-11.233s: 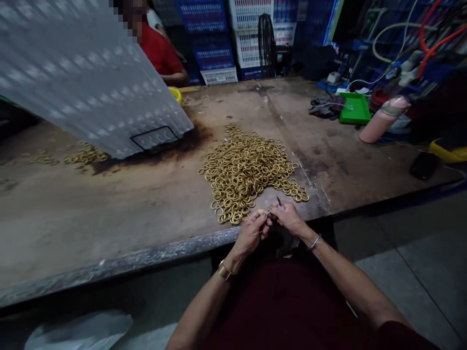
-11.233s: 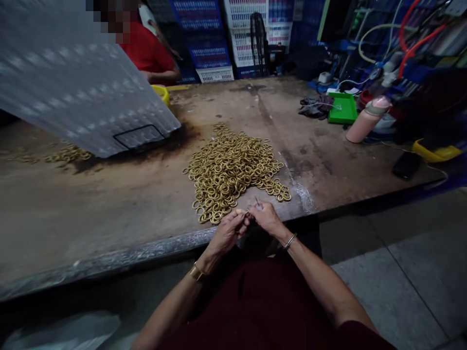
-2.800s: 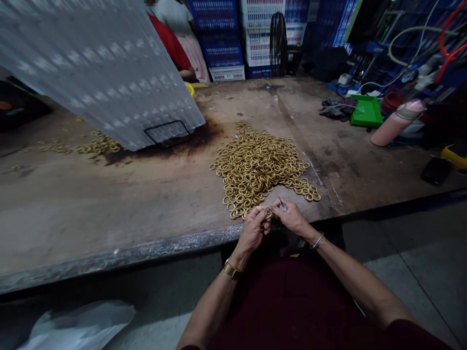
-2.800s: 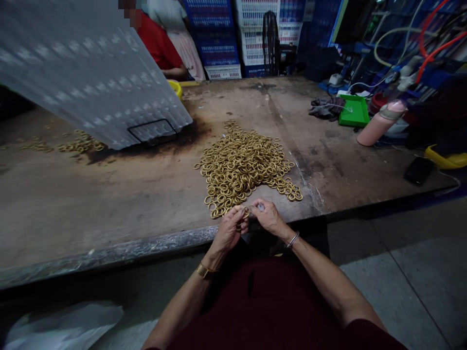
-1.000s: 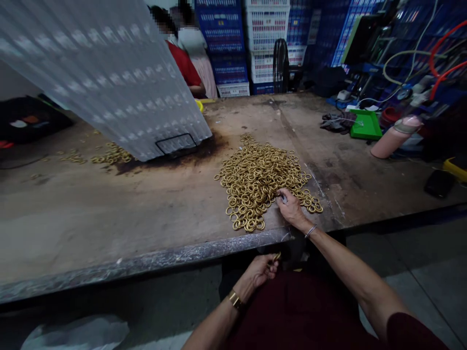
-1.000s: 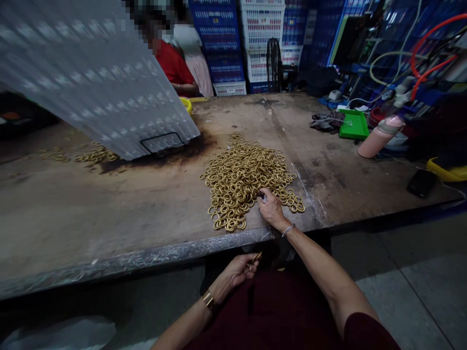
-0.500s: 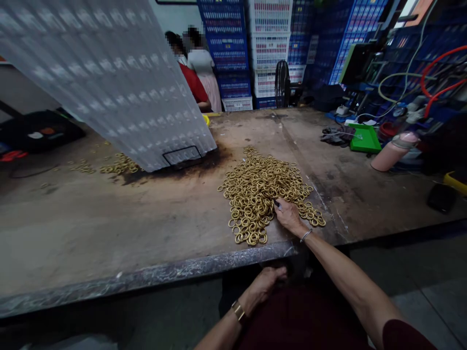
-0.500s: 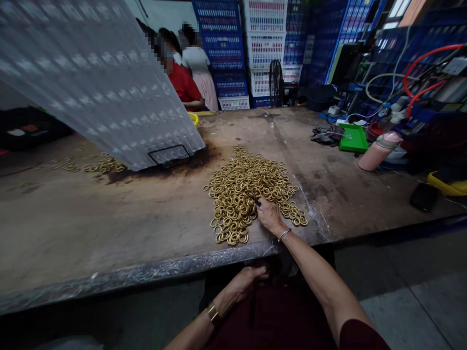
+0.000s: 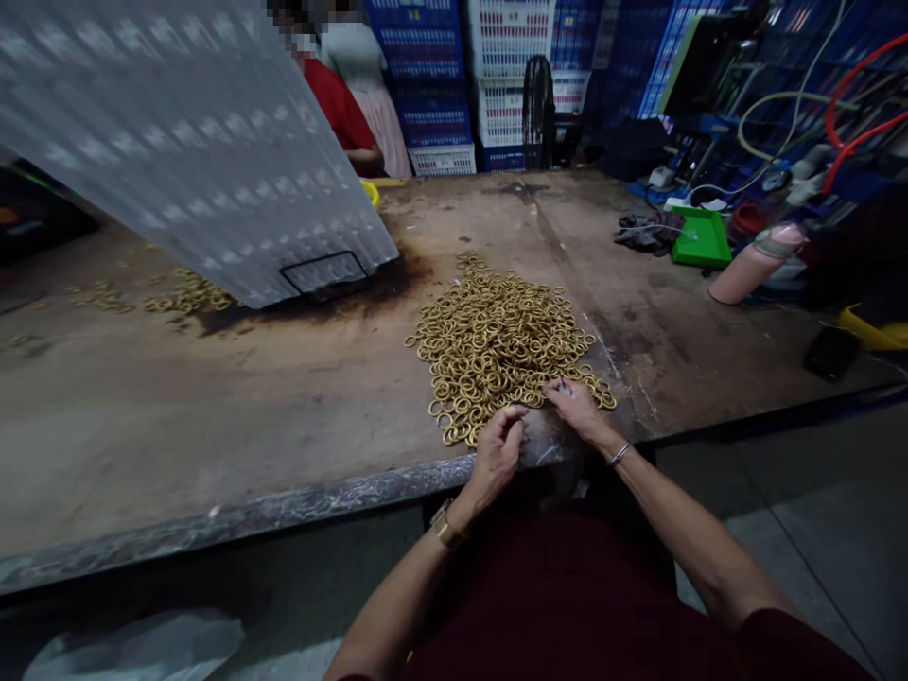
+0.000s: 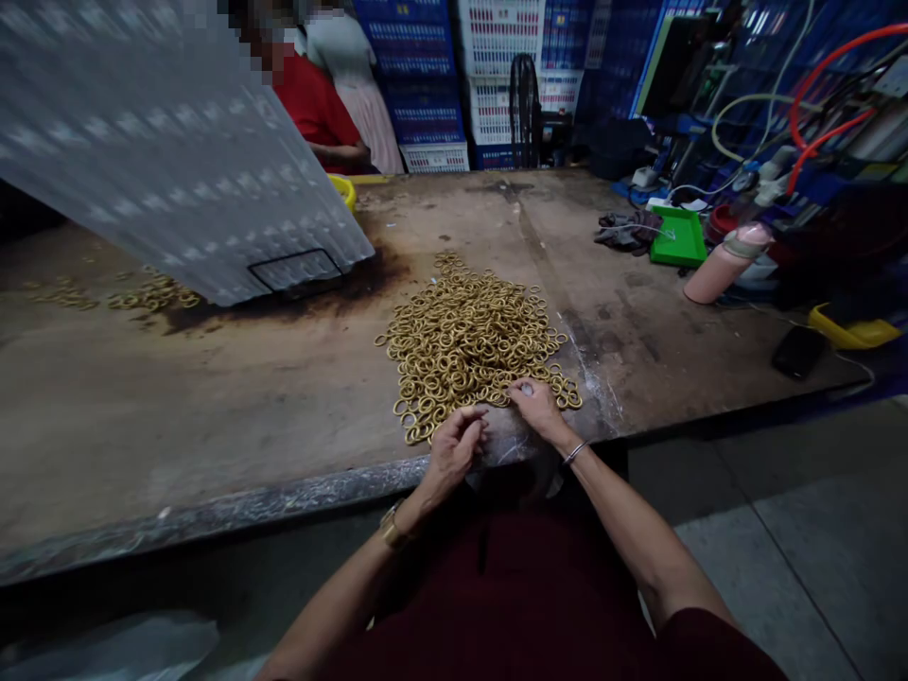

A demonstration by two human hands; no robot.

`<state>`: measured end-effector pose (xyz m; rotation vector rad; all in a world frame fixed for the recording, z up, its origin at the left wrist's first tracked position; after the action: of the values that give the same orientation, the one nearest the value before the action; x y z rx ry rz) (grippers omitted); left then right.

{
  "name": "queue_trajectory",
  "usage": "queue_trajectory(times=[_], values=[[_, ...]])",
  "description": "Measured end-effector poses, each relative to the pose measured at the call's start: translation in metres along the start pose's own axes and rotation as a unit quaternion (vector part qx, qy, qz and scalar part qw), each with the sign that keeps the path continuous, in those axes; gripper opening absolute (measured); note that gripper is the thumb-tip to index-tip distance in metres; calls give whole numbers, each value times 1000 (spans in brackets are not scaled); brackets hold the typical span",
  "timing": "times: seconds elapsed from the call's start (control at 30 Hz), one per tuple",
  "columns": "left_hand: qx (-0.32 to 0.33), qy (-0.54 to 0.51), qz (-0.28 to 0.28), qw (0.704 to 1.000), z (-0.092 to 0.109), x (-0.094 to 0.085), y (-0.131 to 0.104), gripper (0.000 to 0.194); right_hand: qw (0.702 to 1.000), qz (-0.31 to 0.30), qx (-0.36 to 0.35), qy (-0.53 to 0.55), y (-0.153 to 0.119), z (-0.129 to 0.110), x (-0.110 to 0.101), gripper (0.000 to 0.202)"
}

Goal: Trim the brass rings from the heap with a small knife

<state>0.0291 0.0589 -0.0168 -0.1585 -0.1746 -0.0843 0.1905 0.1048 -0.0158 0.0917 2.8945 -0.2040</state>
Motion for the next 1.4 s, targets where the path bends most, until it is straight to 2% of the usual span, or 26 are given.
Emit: queue_trajectory(times=[0.1, 0.17, 0.37, 0.5, 0.63, 0.73, 0.83, 0.9, 1.03, 1.1, 1.2, 1.3, 1.4], values=[[49, 14, 1, 999, 7, 4, 9, 26, 994, -21, 61, 90, -6, 2, 0, 24], [59, 12, 0, 998, 12, 7, 13, 29, 986, -46, 95, 129, -10, 2, 2, 26], [-3, -32, -38, 999, 19, 15, 17, 23, 952, -170, 174, 186, -22, 1, 12, 25], [-16, -12, -74, 997, 20, 15, 16, 18, 938, -213, 187, 201, -27, -1, 13, 25], [27, 66, -57, 996, 22, 11, 16, 15, 965, -167, 142, 146, -27, -6, 10, 28], [56, 112, -46, 991, 25, 12, 16, 14, 988, -124, 55, 71, -26, -16, 9, 27], [66, 117, -40, 990, 26, 14, 16, 10, 994, -104, -12, 17, -25, -22, 12, 25], [37, 98, -44, 994, 24, 14, 16, 5, 993, -112, -10, 25, -23, -20, 15, 25], [-70, 16, -121, 990, 15, 17, 13, 20, 989, -140, 20, 50, -23, -14, 20, 27], [-95, -43, -157, 982, 13, 19, 10, 27, 985, -160, 36, 62, -24, -12, 22, 28], [-110, -111, -160, 975, 11, 18, 7, 30, 982, -168, 51, 69, -23, -11, 23, 29], [-110, -119, -125, 979, 8, 16, 5, 31, 994, -106, -6, -3, -21, -12, 16, 20], [-95, -87, -93, 987, 7, 15, 5, 33, 981, -86, -106, -137, -23, -16, 14, 12]])
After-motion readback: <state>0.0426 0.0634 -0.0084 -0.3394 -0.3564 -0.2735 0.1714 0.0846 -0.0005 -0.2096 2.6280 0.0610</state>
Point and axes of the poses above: each hand's wrist, its own y-axis towards the middle knuckle, its own x-axis out of the palm, z = x × y, the point moved 5 cm from there along y, towards the middle knuckle, and after that the axes turned 1 degree about -z, right-handed, at the moved point
